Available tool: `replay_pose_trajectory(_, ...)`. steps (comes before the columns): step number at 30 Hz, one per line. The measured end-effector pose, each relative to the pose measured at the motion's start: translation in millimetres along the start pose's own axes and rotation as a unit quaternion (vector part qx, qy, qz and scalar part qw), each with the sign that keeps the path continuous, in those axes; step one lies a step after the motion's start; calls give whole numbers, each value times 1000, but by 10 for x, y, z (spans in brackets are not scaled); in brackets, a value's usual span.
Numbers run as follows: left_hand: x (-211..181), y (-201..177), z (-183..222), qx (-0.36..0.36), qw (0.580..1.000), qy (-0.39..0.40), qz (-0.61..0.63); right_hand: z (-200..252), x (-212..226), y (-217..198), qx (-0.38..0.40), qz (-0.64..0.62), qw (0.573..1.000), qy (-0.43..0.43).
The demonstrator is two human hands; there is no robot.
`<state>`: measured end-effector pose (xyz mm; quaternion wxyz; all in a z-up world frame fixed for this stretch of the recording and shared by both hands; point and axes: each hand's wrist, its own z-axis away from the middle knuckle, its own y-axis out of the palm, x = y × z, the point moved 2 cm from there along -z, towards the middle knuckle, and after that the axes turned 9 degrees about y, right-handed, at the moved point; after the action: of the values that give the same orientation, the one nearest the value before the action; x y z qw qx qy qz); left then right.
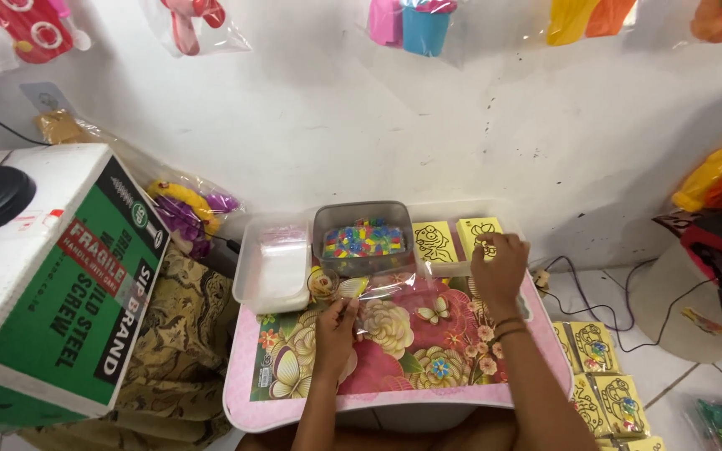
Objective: Packing decorative yellow cards and small colorful items into plastic bags.
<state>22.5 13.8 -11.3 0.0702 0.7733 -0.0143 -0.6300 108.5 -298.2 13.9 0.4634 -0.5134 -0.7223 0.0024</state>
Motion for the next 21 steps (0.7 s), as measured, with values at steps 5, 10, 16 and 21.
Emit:
replay_pose_trajectory(5, -36, 14, -8, -4, 999, -24, -22, -531, 21, -64, 288, 221, 927, 99)
replay_pose_trajectory(10, -88, 28, 5, -5, 999, -26, -33, -650, -11, 156, 348, 325, 878, 46)
replay_pose_trajectory(16, -45, 20, -19, -6, 1000, -25, -15, -528, 280, 342, 372, 295, 878, 65)
replay_pose_trajectory(21, -88, 26, -7, -5, 999, -27, -27, -484, 229, 443, 386, 282, 873, 98)
